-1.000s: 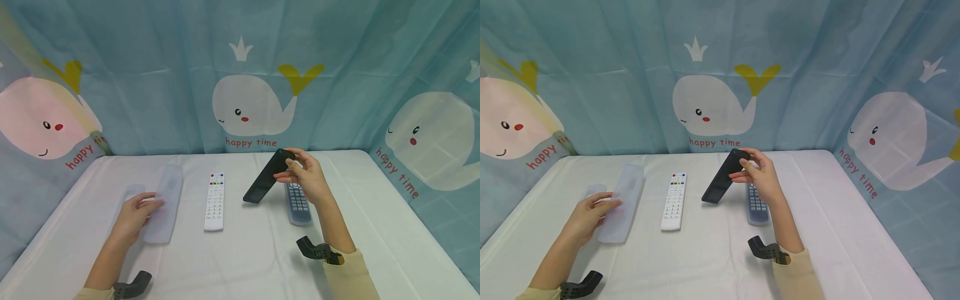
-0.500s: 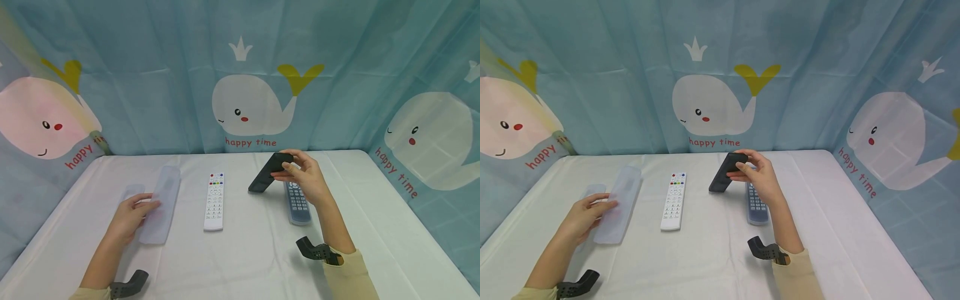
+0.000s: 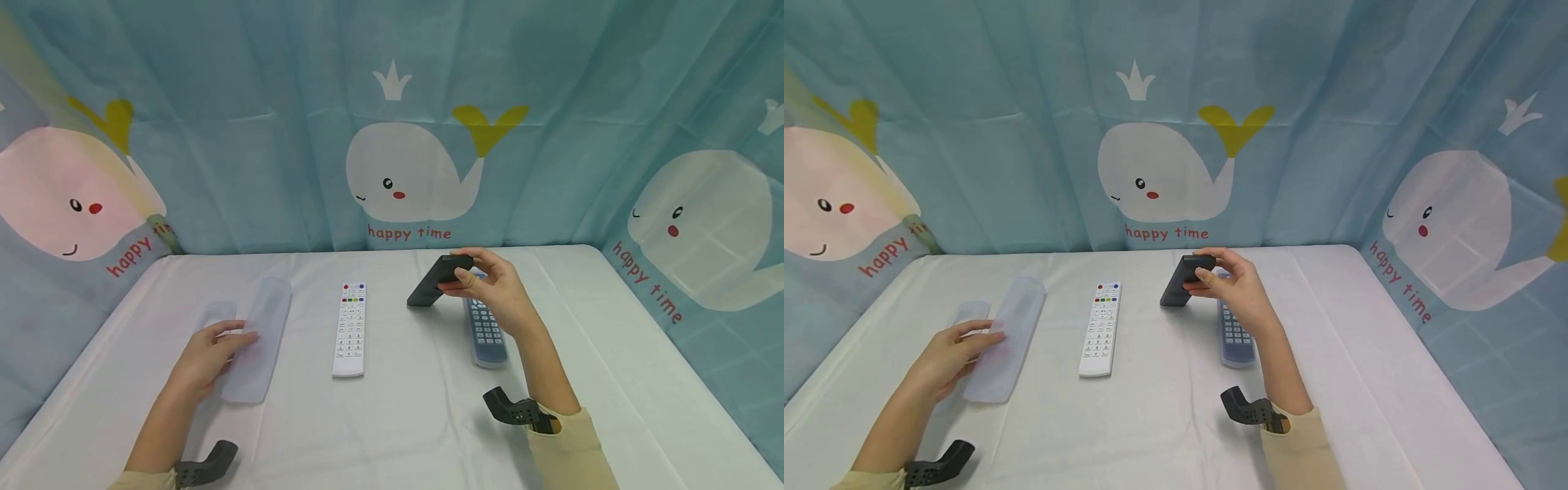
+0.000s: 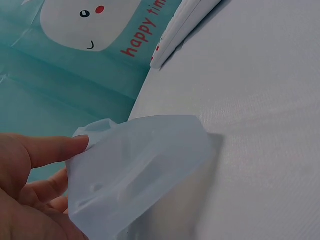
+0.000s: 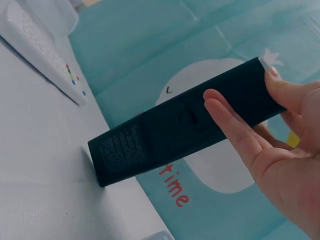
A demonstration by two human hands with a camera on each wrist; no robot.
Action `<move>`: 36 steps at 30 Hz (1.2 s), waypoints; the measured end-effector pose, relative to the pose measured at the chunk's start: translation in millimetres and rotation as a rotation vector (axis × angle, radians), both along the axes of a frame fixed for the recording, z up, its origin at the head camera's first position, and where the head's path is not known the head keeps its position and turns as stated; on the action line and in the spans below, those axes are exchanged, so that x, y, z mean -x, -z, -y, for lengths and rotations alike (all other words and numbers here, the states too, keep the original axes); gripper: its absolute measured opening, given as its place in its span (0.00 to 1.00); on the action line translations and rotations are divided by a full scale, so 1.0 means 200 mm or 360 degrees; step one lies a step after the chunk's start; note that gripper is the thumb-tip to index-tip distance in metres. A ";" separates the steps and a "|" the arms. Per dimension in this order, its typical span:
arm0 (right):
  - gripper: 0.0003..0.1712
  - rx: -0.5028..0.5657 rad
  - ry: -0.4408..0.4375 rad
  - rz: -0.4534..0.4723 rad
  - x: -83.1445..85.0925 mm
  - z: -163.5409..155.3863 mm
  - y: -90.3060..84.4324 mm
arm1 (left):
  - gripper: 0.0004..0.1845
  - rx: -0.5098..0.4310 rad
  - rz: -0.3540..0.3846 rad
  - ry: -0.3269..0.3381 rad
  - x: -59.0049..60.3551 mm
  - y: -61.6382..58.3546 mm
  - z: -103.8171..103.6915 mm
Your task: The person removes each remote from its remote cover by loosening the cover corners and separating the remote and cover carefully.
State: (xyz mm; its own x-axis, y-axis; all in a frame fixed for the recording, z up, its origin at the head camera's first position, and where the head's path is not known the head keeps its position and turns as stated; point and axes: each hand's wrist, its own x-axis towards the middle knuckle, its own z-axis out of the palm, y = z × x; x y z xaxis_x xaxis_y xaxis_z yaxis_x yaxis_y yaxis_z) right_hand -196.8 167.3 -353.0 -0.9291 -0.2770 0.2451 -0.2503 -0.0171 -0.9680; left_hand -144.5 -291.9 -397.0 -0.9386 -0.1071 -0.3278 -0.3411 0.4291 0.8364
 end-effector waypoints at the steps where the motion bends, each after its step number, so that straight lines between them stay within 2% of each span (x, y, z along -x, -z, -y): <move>1: 0.21 0.0000 -0.0003 0.0006 0.00 0.00 0.00 | 0.36 0.0007 0.0001 0.0006 0.00 0.00 0.00; 4: 0.21 -0.0002 -0.0003 0.0050 0.00 0.01 0.00 | 0.36 0.0040 0.0005 0.0022 0.00 0.01 0.01; 9: 0.27 0.0007 0.0021 0.0145 0.00 0.02 0.01 | 0.37 0.0041 0.0019 0.0031 -0.01 0.01 0.01; 18: 0.21 0.0021 0.0006 0.0179 -0.01 0.03 0.01 | 0.35 0.0064 0.0015 0.0050 -0.01 0.01 0.02; 22: 0.20 0.0017 -0.0021 0.0197 -0.01 0.03 0.02 | 0.33 0.0082 0.0004 0.0089 -0.02 0.01 0.04; 29: 0.18 -0.0124 -0.0038 0.0283 -0.03 0.04 0.04 | 0.30 0.0163 -0.0018 0.0108 -0.02 0.01 0.06; 36: 0.19 -0.0297 -0.0114 0.0346 -0.05 0.04 0.07 | 0.29 0.0258 -0.0066 0.0093 -0.02 0.00 0.04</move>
